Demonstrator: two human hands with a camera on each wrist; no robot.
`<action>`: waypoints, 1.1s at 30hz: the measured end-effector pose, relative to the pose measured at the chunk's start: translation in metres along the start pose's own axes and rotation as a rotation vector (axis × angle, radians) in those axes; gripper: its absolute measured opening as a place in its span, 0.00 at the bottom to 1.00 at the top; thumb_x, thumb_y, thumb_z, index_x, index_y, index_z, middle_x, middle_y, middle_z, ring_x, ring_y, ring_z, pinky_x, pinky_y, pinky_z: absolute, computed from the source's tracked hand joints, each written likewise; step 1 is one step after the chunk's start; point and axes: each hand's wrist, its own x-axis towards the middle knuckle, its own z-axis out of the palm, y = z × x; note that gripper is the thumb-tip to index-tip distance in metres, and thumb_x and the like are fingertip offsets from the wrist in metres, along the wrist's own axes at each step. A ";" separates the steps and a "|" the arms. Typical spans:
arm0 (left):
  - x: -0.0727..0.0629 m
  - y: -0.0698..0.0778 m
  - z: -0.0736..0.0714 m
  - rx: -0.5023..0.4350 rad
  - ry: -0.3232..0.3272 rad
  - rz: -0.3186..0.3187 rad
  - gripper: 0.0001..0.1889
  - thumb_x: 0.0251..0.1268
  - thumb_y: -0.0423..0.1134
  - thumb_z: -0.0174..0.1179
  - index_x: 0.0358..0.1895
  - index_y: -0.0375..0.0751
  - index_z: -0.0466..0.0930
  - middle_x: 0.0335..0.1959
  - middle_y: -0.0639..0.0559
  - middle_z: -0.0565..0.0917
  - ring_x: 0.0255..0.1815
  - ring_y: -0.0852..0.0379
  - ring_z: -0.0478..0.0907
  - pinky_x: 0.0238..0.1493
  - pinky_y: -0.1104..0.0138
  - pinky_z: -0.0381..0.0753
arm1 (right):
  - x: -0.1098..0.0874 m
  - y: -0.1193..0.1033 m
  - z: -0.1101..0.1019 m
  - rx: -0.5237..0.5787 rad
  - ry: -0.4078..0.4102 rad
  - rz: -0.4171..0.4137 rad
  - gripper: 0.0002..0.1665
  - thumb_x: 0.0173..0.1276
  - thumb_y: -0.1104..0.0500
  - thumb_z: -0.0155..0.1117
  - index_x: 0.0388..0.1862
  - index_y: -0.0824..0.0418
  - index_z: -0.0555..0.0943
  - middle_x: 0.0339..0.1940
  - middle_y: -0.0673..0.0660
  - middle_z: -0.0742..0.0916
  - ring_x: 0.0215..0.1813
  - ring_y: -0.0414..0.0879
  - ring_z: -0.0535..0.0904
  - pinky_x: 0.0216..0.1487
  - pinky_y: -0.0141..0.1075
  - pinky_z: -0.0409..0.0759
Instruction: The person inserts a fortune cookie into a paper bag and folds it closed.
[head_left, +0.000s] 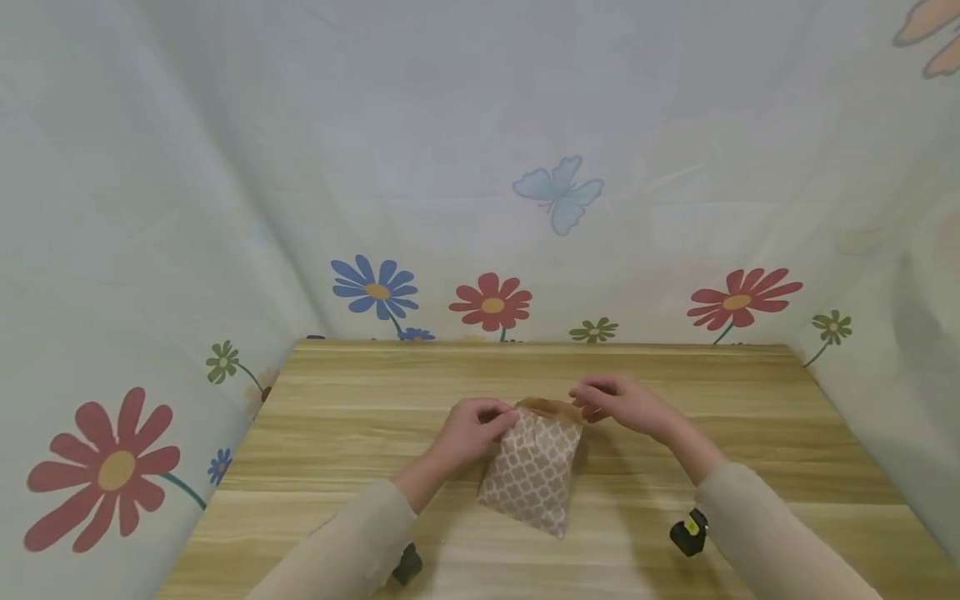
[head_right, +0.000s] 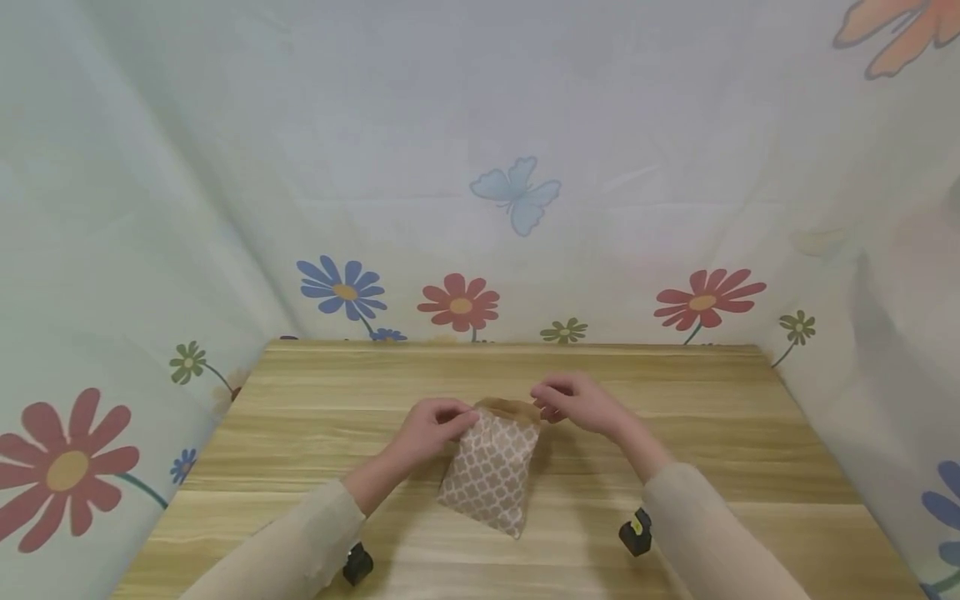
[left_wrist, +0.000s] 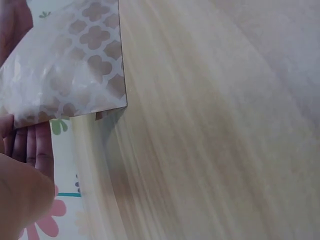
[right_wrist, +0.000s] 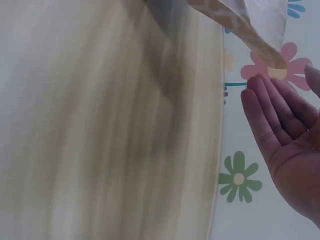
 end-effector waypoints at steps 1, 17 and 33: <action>0.000 -0.001 0.001 -0.007 0.009 -0.006 0.09 0.78 0.43 0.66 0.46 0.43 0.92 0.42 0.53 0.91 0.40 0.58 0.83 0.43 0.66 0.85 | -0.004 0.001 0.002 0.007 0.021 0.006 0.24 0.86 0.53 0.56 0.61 0.74 0.83 0.51 0.65 0.90 0.51 0.54 0.89 0.54 0.47 0.89; -0.009 -0.003 0.016 -0.191 0.129 -0.099 0.12 0.75 0.44 0.69 0.46 0.38 0.90 0.41 0.50 0.89 0.39 0.57 0.85 0.45 0.63 0.89 | -0.022 0.015 0.039 0.107 0.226 0.111 0.21 0.78 0.54 0.70 0.56 0.71 0.84 0.44 0.60 0.92 0.47 0.57 0.90 0.55 0.53 0.87; -0.014 0.000 0.017 -0.300 0.113 -0.142 0.15 0.74 0.42 0.69 0.50 0.31 0.87 0.42 0.44 0.89 0.37 0.54 0.88 0.47 0.57 0.90 | -0.023 0.019 0.038 0.107 0.310 0.087 0.11 0.79 0.59 0.67 0.48 0.67 0.87 0.38 0.57 0.91 0.41 0.52 0.89 0.49 0.49 0.89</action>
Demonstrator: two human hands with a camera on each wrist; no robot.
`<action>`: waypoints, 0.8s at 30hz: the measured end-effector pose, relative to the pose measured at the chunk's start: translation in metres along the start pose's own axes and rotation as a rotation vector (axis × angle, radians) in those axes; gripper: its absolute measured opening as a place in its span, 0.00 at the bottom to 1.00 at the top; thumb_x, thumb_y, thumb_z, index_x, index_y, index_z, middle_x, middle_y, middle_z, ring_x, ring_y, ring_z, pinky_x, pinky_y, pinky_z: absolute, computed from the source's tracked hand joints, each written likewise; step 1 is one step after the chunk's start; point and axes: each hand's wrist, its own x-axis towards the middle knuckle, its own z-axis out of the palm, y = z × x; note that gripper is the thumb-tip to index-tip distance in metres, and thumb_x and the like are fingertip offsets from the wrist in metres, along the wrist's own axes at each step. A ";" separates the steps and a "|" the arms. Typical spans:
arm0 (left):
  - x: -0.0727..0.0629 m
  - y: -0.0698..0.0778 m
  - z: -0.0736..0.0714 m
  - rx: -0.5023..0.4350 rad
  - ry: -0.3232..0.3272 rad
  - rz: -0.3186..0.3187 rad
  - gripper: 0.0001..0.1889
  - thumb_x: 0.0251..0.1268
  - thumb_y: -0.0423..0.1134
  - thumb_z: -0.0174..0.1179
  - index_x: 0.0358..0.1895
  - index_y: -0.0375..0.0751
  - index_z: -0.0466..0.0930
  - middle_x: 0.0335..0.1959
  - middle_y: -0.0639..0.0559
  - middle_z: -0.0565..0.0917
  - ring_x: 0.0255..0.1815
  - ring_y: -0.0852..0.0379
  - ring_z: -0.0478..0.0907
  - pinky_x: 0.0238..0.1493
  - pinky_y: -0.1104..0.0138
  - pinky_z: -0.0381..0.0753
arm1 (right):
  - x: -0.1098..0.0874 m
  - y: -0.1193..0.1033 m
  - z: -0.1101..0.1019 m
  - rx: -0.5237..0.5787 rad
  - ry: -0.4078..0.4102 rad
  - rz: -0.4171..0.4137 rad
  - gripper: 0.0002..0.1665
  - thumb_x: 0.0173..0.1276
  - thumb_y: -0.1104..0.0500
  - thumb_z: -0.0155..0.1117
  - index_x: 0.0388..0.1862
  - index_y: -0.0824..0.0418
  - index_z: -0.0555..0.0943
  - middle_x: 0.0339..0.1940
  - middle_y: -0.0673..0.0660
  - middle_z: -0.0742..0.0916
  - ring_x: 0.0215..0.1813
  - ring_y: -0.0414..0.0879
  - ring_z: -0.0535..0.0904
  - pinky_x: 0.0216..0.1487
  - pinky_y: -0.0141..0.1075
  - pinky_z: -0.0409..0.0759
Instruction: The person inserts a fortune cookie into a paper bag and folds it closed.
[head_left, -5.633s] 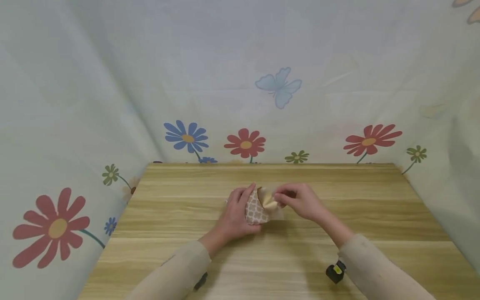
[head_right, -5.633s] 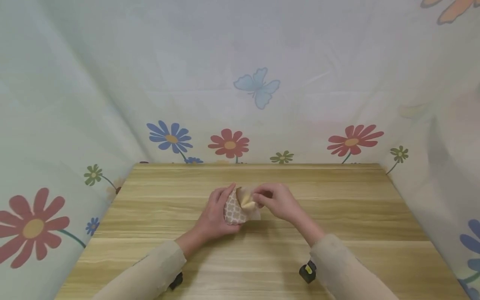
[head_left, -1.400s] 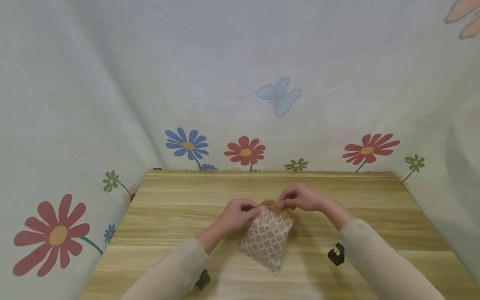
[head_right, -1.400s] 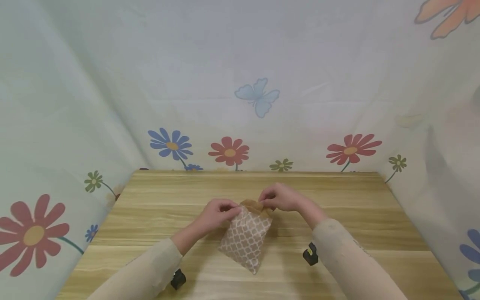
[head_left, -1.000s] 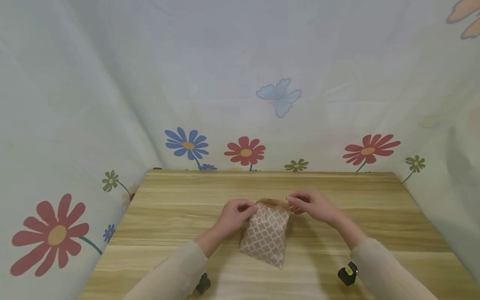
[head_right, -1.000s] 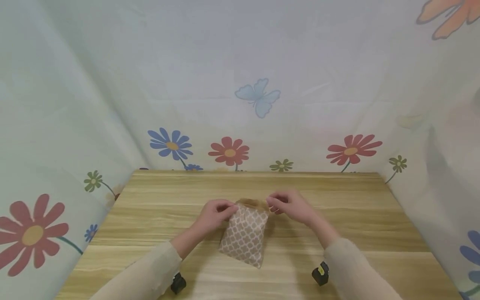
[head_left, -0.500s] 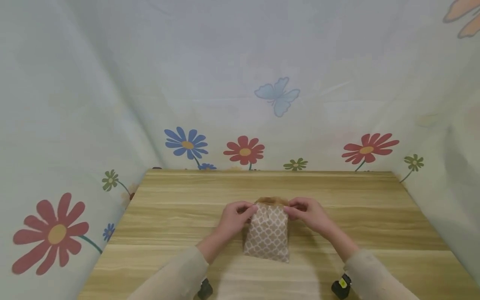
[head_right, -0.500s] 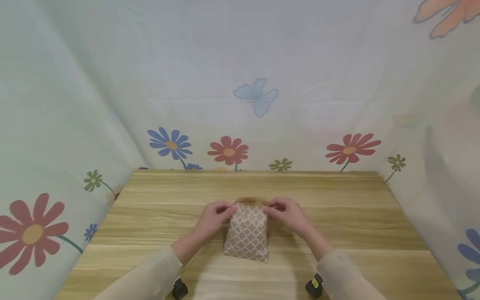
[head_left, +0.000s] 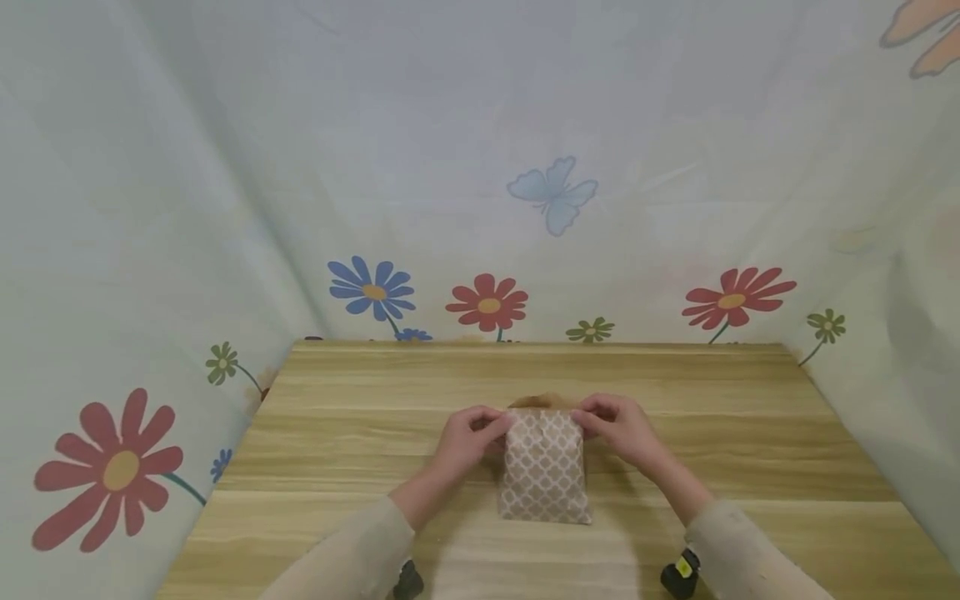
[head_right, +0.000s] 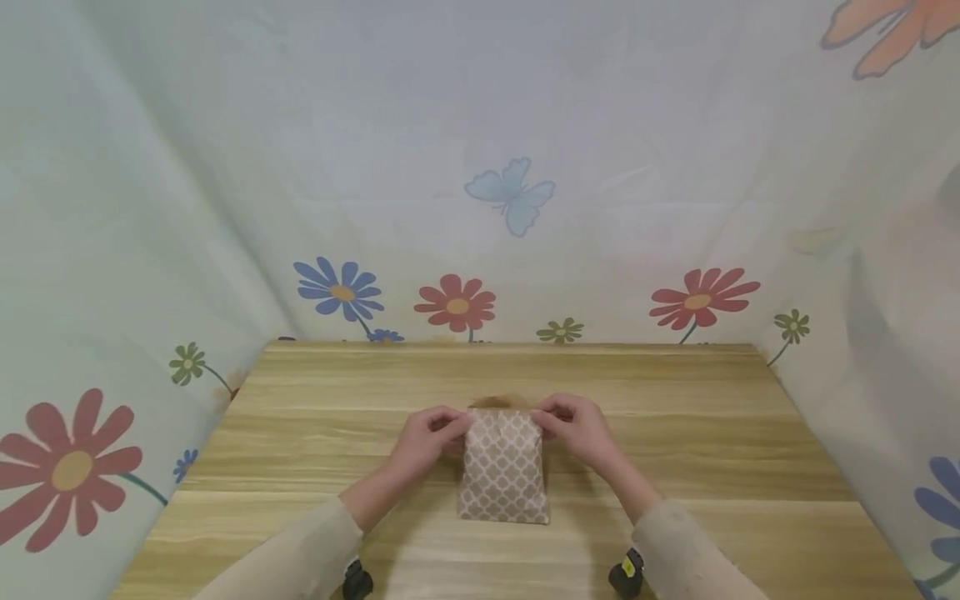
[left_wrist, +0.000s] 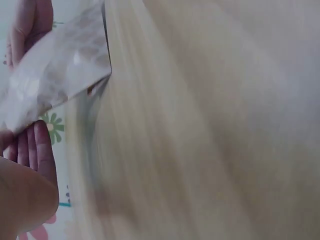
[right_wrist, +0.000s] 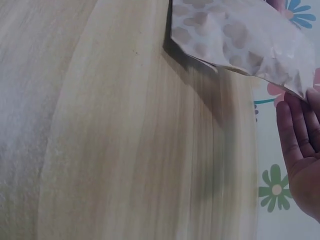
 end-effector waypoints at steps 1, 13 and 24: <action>0.002 0.001 -0.001 0.009 -0.013 0.005 0.15 0.74 0.42 0.70 0.50 0.31 0.87 0.42 0.44 0.90 0.38 0.53 0.89 0.47 0.56 0.91 | 0.000 0.000 0.000 -0.002 -0.004 0.001 0.11 0.79 0.59 0.68 0.47 0.67 0.87 0.38 0.57 0.91 0.41 0.51 0.89 0.50 0.49 0.89; 0.021 0.018 -0.011 0.079 -0.121 0.011 0.12 0.74 0.39 0.70 0.50 0.32 0.88 0.41 0.44 0.90 0.38 0.53 0.89 0.45 0.58 0.91 | -0.001 -0.002 -0.001 0.023 -0.016 0.000 0.12 0.78 0.58 0.69 0.49 0.66 0.87 0.39 0.57 0.91 0.40 0.48 0.89 0.51 0.51 0.88; 0.022 0.007 -0.016 0.066 -0.104 0.042 0.10 0.75 0.37 0.68 0.47 0.31 0.87 0.36 0.46 0.89 0.32 0.55 0.87 0.45 0.50 0.91 | -0.001 0.003 0.001 0.083 0.029 0.020 0.12 0.77 0.61 0.69 0.50 0.70 0.86 0.42 0.60 0.91 0.41 0.52 0.89 0.47 0.46 0.89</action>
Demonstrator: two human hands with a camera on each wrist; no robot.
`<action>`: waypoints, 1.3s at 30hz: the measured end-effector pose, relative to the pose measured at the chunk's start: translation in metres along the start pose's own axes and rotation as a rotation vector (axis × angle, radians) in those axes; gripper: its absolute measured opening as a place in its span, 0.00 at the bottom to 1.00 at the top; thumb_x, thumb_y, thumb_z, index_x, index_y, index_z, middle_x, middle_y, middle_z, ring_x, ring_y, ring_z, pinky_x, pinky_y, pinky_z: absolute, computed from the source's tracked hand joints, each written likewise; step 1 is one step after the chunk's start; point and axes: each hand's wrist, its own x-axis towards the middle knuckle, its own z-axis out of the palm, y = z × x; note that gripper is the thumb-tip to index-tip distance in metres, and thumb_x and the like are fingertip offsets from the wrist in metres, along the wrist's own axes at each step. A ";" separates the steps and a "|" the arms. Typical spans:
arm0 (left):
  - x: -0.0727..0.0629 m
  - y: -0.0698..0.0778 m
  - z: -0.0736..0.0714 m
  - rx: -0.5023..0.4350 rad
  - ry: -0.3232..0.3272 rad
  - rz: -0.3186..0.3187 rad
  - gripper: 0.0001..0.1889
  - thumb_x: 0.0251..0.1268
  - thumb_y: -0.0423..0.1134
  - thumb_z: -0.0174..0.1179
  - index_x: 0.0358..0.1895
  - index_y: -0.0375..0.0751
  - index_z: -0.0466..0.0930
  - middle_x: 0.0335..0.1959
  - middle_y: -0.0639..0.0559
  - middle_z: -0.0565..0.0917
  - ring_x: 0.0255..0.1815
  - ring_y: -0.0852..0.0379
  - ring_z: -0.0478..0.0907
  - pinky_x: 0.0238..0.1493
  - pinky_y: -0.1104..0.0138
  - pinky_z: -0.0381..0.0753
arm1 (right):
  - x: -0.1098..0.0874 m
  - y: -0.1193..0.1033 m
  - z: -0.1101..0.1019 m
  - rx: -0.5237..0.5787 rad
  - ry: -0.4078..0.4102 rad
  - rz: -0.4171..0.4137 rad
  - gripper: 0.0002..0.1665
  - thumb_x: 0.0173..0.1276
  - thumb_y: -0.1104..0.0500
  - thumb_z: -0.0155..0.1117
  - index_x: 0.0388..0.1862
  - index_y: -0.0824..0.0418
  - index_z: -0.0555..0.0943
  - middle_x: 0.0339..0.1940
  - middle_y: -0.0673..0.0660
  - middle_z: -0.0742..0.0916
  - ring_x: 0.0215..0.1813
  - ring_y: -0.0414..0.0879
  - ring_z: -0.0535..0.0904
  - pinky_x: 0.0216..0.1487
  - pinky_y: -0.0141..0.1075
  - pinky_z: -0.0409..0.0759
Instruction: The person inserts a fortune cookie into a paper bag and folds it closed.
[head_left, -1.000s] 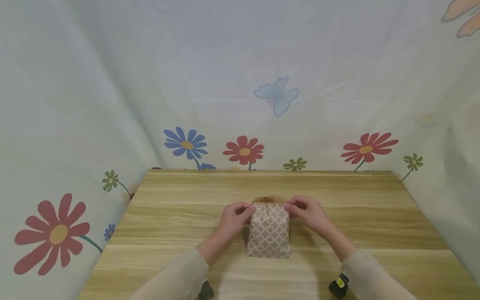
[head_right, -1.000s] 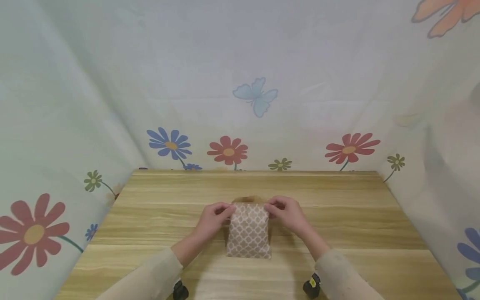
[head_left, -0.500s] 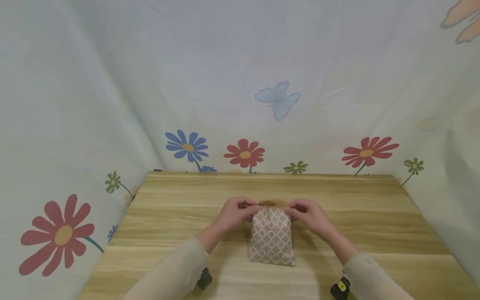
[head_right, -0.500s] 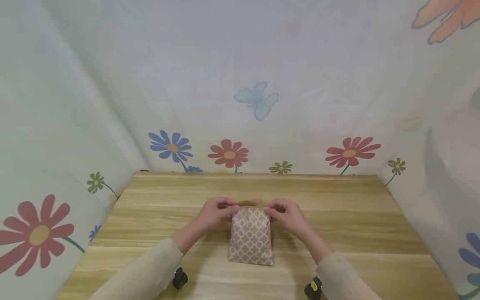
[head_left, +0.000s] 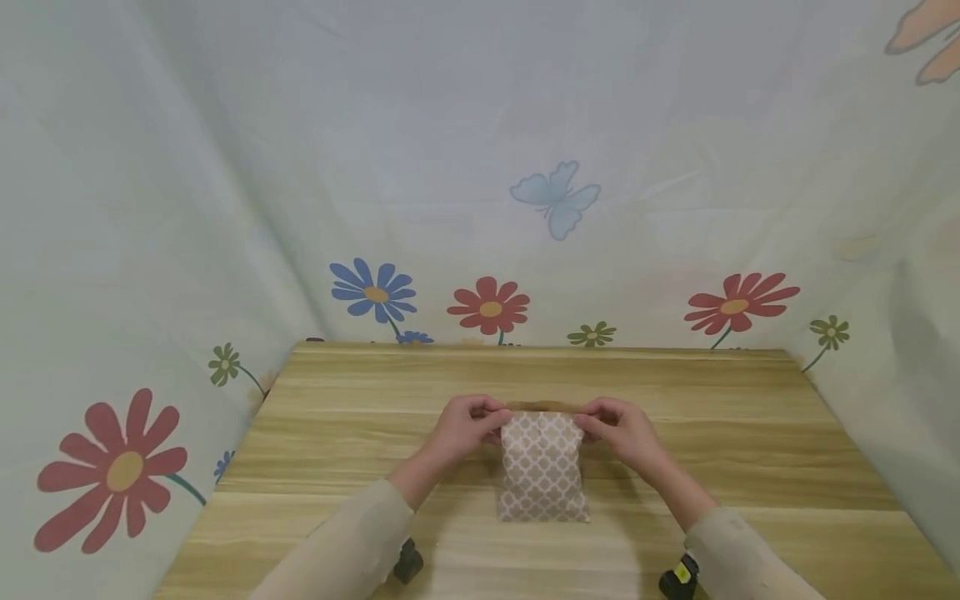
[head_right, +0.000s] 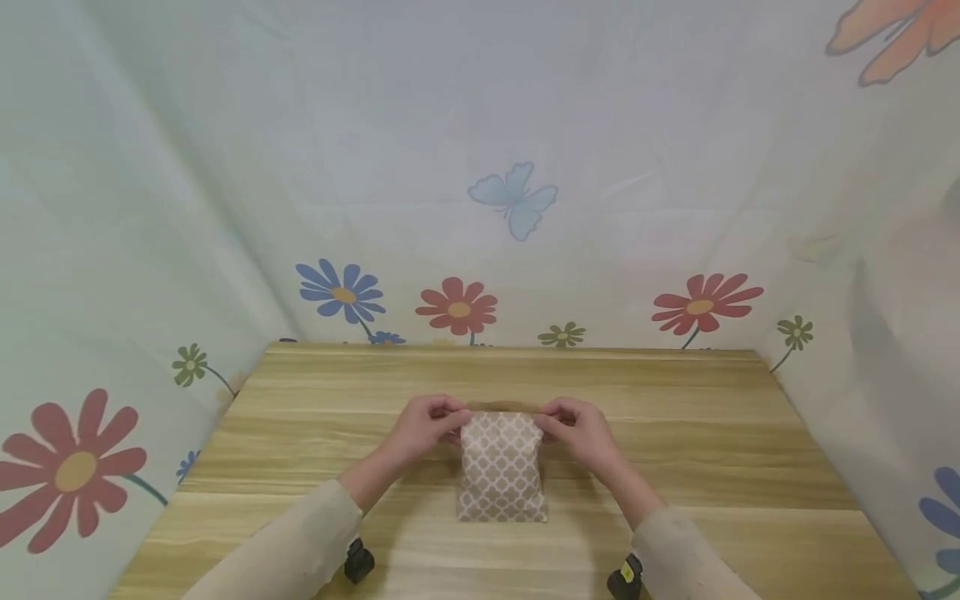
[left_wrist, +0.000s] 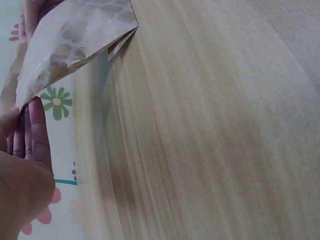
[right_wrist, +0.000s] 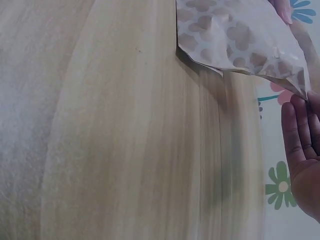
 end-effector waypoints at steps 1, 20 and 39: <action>0.000 -0.001 0.000 0.002 0.000 0.004 0.10 0.75 0.37 0.68 0.47 0.31 0.87 0.36 0.46 0.89 0.32 0.55 0.87 0.44 0.50 0.91 | 0.000 0.001 0.000 0.003 -0.002 -0.002 0.12 0.77 0.61 0.69 0.50 0.70 0.86 0.42 0.60 0.91 0.42 0.53 0.89 0.47 0.46 0.89; 0.002 -0.003 -0.005 -0.002 0.003 0.002 0.11 0.76 0.36 0.66 0.53 0.31 0.86 0.40 0.44 0.89 0.35 0.55 0.86 0.44 0.56 0.91 | 0.007 0.002 0.007 0.072 0.054 -0.018 0.14 0.76 0.66 0.68 0.56 0.72 0.83 0.44 0.65 0.88 0.42 0.45 0.87 0.52 0.44 0.88; 0.001 -0.007 -0.014 -0.054 -0.142 0.024 0.10 0.80 0.31 0.60 0.57 0.32 0.84 0.48 0.45 0.87 0.40 0.54 0.85 0.51 0.49 0.89 | 0.005 0.012 0.002 0.193 -0.060 -0.022 0.16 0.79 0.66 0.63 0.60 0.75 0.79 0.49 0.62 0.86 0.48 0.44 0.87 0.59 0.46 0.87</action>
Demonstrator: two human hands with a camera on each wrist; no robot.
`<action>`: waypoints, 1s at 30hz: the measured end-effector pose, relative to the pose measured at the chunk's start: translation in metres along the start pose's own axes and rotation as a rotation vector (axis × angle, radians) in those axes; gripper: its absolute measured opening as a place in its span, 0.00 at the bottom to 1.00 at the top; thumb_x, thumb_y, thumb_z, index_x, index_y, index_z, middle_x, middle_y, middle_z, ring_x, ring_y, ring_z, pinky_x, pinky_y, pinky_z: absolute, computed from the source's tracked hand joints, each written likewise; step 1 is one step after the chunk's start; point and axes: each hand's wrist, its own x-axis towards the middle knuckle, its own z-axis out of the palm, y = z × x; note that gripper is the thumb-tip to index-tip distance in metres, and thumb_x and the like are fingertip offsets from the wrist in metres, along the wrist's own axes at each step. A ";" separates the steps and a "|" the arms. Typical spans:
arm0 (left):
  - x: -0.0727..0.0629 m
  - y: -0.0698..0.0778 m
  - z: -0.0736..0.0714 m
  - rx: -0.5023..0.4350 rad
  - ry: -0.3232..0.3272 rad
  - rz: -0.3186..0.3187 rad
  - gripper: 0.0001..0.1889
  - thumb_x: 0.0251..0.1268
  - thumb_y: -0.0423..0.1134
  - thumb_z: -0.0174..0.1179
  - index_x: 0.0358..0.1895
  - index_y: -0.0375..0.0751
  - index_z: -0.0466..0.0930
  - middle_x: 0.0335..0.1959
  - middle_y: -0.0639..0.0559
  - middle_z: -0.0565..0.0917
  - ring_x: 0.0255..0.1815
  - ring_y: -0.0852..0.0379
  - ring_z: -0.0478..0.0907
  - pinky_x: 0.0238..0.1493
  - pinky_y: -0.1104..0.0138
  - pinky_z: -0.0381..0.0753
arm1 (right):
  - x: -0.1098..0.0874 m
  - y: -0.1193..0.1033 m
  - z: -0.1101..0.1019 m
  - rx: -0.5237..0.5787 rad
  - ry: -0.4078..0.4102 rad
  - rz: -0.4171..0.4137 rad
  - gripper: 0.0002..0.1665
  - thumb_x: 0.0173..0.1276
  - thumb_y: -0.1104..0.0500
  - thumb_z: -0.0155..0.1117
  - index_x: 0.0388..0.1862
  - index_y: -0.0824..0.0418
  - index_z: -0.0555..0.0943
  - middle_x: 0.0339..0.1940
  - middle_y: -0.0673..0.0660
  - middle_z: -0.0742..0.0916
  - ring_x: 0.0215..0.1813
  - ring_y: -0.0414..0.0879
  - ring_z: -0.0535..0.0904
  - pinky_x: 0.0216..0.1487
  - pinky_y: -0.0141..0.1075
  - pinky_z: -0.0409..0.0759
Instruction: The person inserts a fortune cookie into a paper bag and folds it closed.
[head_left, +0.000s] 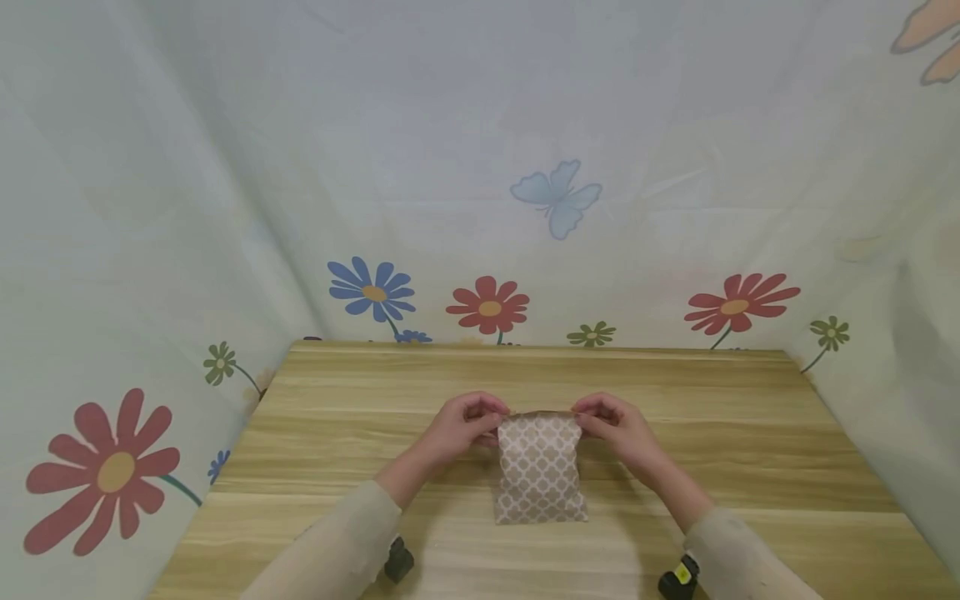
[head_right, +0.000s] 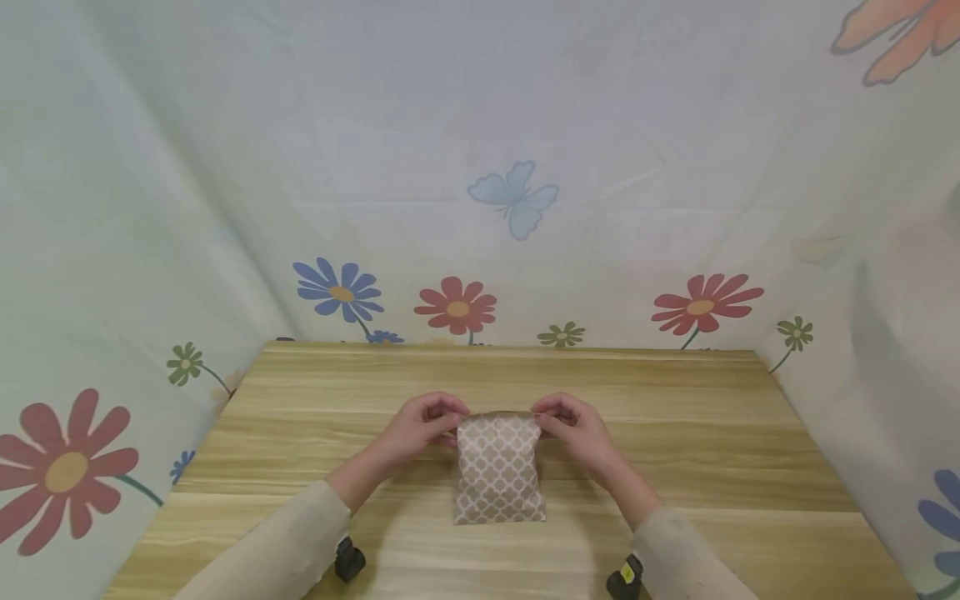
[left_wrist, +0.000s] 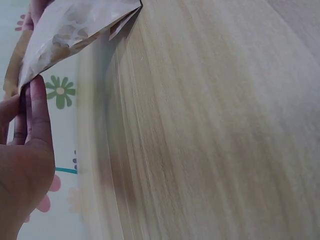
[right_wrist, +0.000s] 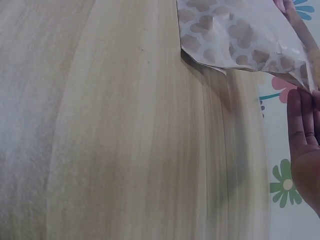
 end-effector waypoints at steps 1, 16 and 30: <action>0.000 0.000 0.000 0.001 -0.003 -0.002 0.10 0.80 0.31 0.60 0.57 0.33 0.84 0.49 0.45 0.87 0.41 0.54 0.86 0.51 0.49 0.89 | 0.000 0.000 0.000 0.001 -0.002 -0.003 0.16 0.79 0.66 0.63 0.60 0.75 0.79 0.48 0.61 0.87 0.48 0.44 0.87 0.58 0.46 0.87; 0.001 0.003 0.008 0.024 0.057 -0.022 0.10 0.74 0.37 0.69 0.50 0.34 0.85 0.41 0.45 0.88 0.38 0.53 0.87 0.48 0.51 0.90 | -0.003 0.001 0.002 0.007 0.003 0.020 0.16 0.80 0.67 0.62 0.60 0.76 0.79 0.48 0.62 0.87 0.47 0.44 0.86 0.59 0.49 0.86; 0.002 0.005 0.008 0.071 0.024 -0.050 0.12 0.76 0.36 0.67 0.55 0.35 0.88 0.44 0.45 0.91 0.38 0.52 0.89 0.49 0.50 0.90 | -0.008 0.000 -0.005 -0.064 -0.043 0.014 0.14 0.82 0.64 0.59 0.58 0.72 0.83 0.57 0.67 0.87 0.54 0.45 0.86 0.61 0.43 0.85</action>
